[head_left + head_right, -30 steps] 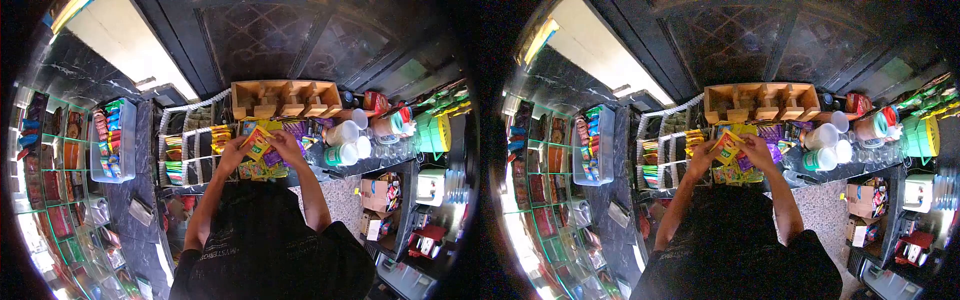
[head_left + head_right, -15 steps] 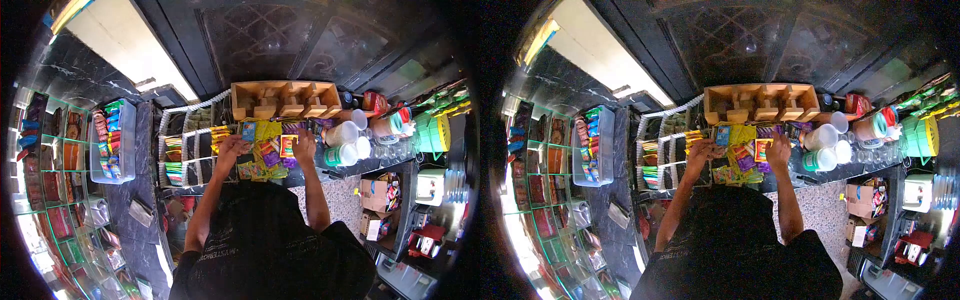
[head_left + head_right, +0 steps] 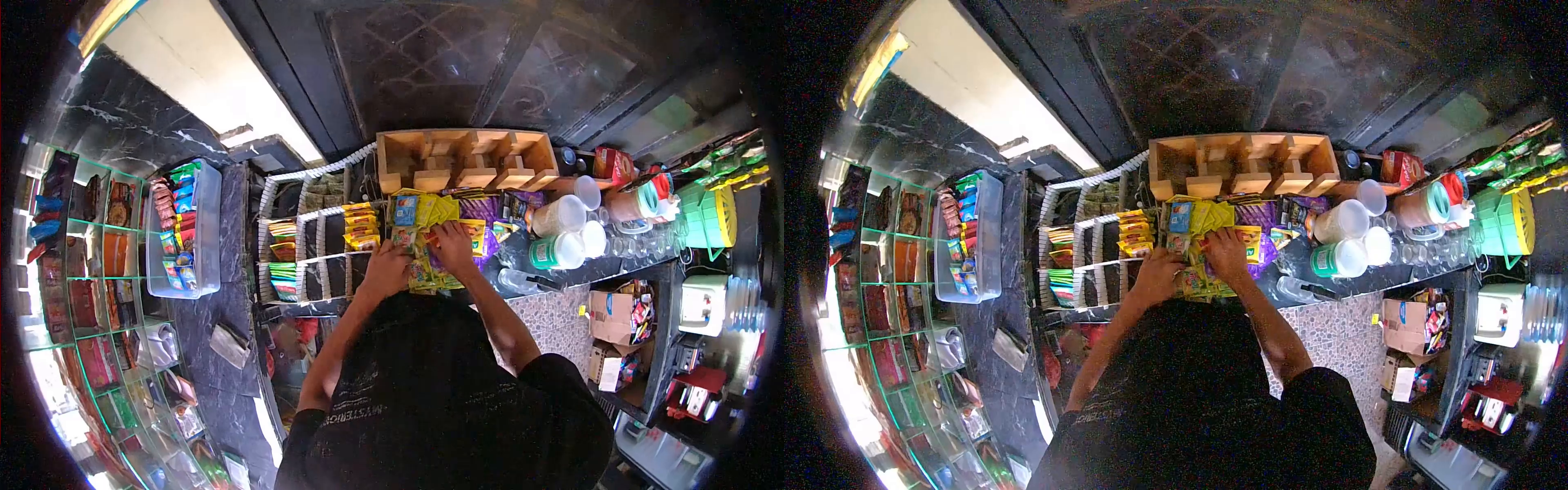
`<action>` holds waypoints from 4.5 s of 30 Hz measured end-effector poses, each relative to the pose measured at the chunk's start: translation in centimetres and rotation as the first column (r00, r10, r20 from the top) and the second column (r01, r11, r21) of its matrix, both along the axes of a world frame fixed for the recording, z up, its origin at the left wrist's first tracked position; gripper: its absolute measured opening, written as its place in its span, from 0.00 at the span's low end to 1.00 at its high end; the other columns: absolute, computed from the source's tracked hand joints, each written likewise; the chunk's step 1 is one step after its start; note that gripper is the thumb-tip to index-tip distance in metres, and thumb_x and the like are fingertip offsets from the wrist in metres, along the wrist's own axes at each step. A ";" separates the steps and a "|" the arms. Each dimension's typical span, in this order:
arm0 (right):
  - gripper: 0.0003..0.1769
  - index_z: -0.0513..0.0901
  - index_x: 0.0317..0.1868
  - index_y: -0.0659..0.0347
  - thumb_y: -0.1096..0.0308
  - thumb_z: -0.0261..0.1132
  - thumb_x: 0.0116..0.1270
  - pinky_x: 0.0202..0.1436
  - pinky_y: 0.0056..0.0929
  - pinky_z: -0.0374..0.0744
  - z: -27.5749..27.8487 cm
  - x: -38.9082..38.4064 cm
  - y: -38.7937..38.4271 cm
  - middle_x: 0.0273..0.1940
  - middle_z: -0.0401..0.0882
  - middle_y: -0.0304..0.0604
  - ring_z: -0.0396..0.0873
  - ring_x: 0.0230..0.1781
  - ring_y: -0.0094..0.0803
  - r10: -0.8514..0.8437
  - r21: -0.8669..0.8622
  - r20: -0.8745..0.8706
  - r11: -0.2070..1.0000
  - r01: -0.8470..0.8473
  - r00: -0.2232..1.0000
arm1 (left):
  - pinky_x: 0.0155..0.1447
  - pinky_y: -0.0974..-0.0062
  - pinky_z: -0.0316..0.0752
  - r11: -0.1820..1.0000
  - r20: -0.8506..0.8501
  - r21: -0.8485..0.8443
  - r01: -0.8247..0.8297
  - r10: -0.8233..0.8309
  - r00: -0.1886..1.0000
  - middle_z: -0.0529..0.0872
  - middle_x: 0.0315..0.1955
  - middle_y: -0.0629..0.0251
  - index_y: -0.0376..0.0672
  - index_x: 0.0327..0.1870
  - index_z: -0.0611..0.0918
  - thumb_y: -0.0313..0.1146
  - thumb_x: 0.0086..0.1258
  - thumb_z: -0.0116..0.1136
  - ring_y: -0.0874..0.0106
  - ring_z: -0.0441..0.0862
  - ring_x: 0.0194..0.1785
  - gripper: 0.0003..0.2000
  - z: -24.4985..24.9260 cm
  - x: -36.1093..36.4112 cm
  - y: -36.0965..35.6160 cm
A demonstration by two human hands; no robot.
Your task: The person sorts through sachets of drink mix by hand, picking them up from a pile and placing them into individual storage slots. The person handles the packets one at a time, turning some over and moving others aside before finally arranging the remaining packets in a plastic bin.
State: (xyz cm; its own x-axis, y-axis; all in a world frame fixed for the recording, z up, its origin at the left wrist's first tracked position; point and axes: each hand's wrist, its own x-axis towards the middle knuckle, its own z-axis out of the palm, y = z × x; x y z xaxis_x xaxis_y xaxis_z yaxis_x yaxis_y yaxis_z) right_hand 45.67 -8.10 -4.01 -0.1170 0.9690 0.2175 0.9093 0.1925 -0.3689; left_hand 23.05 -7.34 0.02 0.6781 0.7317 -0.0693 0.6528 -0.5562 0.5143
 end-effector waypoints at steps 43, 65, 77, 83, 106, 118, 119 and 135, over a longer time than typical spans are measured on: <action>0.31 0.71 0.71 0.65 0.50 0.58 0.79 0.74 0.48 0.68 2.9 -1.4 -4.5 0.68 0.71 0.62 0.69 0.72 0.55 -0.150 -0.283 -0.696 0.956 -0.076 0.702 | 0.69 0.38 0.60 0.992 0.019 -0.096 -0.086 0.088 0.996 0.81 0.61 0.53 0.43 0.60 0.82 0.44 0.73 0.57 0.50 0.75 0.66 0.20 -1.2 2.3 -0.4; 0.36 0.72 0.65 0.54 0.31 0.47 0.77 0.61 0.36 0.77 11.5 -8.5 -2.7 0.54 0.79 0.41 0.79 0.53 0.36 -0.311 -0.321 -0.697 0.941 -0.106 -0.646 | 0.48 0.60 0.74 0.927 0.594 -0.052 -0.372 0.328 0.735 0.79 0.38 0.51 0.35 0.46 0.78 0.25 0.72 0.58 0.56 0.79 0.42 0.06 10.6 5.0 -6.0; 0.41 0.75 0.48 0.51 0.18 0.46 0.66 0.37 0.23 0.70 9.5 -7.5 -5.7 0.38 0.73 0.29 0.70 0.34 0.23 -0.477 -0.373 -0.657 0.879 -0.298 -0.584 | 0.45 0.62 0.79 0.870 0.642 -0.423 -0.254 0.486 0.593 0.84 0.34 0.52 0.34 0.38 0.82 0.18 0.64 0.60 0.54 0.85 0.41 0.04 12.3 4.0 -8.6; 0.38 0.76 0.48 0.57 0.25 0.50 0.71 0.41 0.26 0.75 12.0 -9.8 -4.8 0.37 0.75 0.38 0.76 0.36 0.29 -0.398 -0.336 -0.458 0.905 -0.260 -0.795 | 0.45 0.64 0.79 0.935 0.636 -0.144 -0.324 0.338 0.694 0.86 0.37 0.52 0.34 0.40 0.83 0.14 0.60 0.60 0.54 0.86 0.41 0.09 12.2 2.2 -8.1; 0.47 0.77 0.55 0.56 0.18 0.48 0.65 0.46 0.24 0.71 7.1 -14.0 -7.4 0.41 0.74 0.34 0.72 0.40 0.28 -0.442 -0.240 -0.631 0.893 -0.381 -0.638 | 0.47 0.58 0.80 0.942 0.722 -0.193 -0.273 0.325 0.610 0.85 0.36 0.49 0.34 0.39 0.82 0.13 0.56 0.58 0.47 0.84 0.42 0.10 11.2 -5.2 -9.4; 0.54 0.68 0.73 0.57 0.18 0.45 0.67 0.49 0.27 0.77 12.7 -17.6 -7.9 0.50 0.78 0.34 0.78 0.43 0.30 -0.520 -0.442 -0.628 0.851 -0.285 -0.579 | 0.48 0.56 0.78 0.946 0.726 -0.080 -0.313 0.270 0.632 0.82 0.37 0.51 0.34 0.44 0.82 0.15 0.53 0.61 0.49 0.81 0.43 0.15 10.0 -6.6 -8.7; 0.46 0.74 0.63 0.54 0.20 0.46 0.68 0.46 0.29 0.76 15.5 -19.1 -7.6 0.43 0.77 0.33 0.76 0.40 0.29 -0.534 -0.527 -0.580 0.822 -0.216 -0.615 | 0.48 0.56 0.79 0.940 0.713 -0.032 -0.340 0.260 0.651 0.82 0.38 0.51 0.34 0.45 0.82 0.15 0.54 0.62 0.49 0.81 0.44 0.16 9.6 -6.7 -8.3; 0.42 0.67 0.68 0.55 0.27 0.55 0.71 0.54 0.42 0.80 10.0 -7.9 -5.3 0.47 0.76 0.42 0.78 0.49 0.37 -0.520 -0.375 -0.671 0.853 -0.362 -0.529 | 0.50 0.60 0.78 0.923 0.697 -0.139 -0.359 0.349 0.627 0.85 0.41 0.50 0.35 0.46 0.83 0.20 0.60 0.61 0.50 0.82 0.48 0.13 10.3 1.1 -8.6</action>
